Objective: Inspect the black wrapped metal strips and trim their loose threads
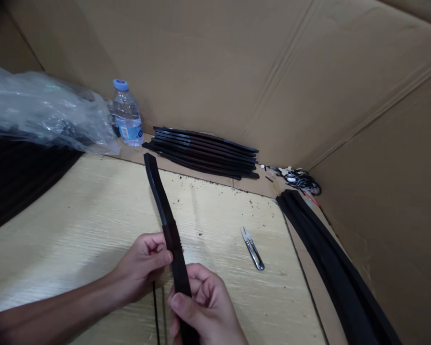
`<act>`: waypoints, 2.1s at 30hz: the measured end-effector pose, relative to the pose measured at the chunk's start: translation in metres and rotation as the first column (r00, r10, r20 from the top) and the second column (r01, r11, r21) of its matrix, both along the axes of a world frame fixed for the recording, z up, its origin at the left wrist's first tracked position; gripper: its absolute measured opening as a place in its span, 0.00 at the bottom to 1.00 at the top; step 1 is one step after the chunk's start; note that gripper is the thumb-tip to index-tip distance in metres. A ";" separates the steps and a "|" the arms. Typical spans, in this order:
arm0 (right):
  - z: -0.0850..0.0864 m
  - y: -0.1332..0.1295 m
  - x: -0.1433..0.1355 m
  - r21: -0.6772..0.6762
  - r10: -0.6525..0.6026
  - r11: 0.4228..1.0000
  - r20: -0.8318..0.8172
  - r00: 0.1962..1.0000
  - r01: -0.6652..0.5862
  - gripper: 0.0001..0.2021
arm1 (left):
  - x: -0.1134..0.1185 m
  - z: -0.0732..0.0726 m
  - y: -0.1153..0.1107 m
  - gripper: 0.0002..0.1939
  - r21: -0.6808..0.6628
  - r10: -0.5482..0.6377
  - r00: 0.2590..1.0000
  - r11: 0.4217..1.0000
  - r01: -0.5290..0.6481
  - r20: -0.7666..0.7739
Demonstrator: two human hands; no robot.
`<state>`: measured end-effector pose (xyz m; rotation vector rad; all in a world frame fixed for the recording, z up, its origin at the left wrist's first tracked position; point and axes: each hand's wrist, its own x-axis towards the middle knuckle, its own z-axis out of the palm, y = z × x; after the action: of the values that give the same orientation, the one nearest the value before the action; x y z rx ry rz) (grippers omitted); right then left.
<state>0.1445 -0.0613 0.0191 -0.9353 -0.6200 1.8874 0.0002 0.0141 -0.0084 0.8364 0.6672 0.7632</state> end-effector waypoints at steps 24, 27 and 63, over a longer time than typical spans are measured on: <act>-0.004 -0.002 0.002 0.002 0.025 1.000 0.013 1.000 -0.025 0.18 | -0.004 0.008 -0.001 0.22 0.029 -0.133 0.989 0.990 0.135 -0.059; -0.005 -0.003 0.001 0.047 0.001 0.999 -0.043 0.999 0.001 0.19 | -0.005 0.011 -0.002 0.22 0.027 -0.152 0.984 0.988 0.155 -0.090; 0.010 -0.003 0.002 -0.077 -0.174 0.981 0.045 0.984 0.177 0.22 | -0.001 0.008 0.001 0.21 0.018 -0.069 0.997 0.997 0.069 -0.020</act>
<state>0.1461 -0.0647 0.0287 -1.0455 -0.4697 1.7511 -0.0013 0.0151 0.0001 0.8806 0.6463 0.7001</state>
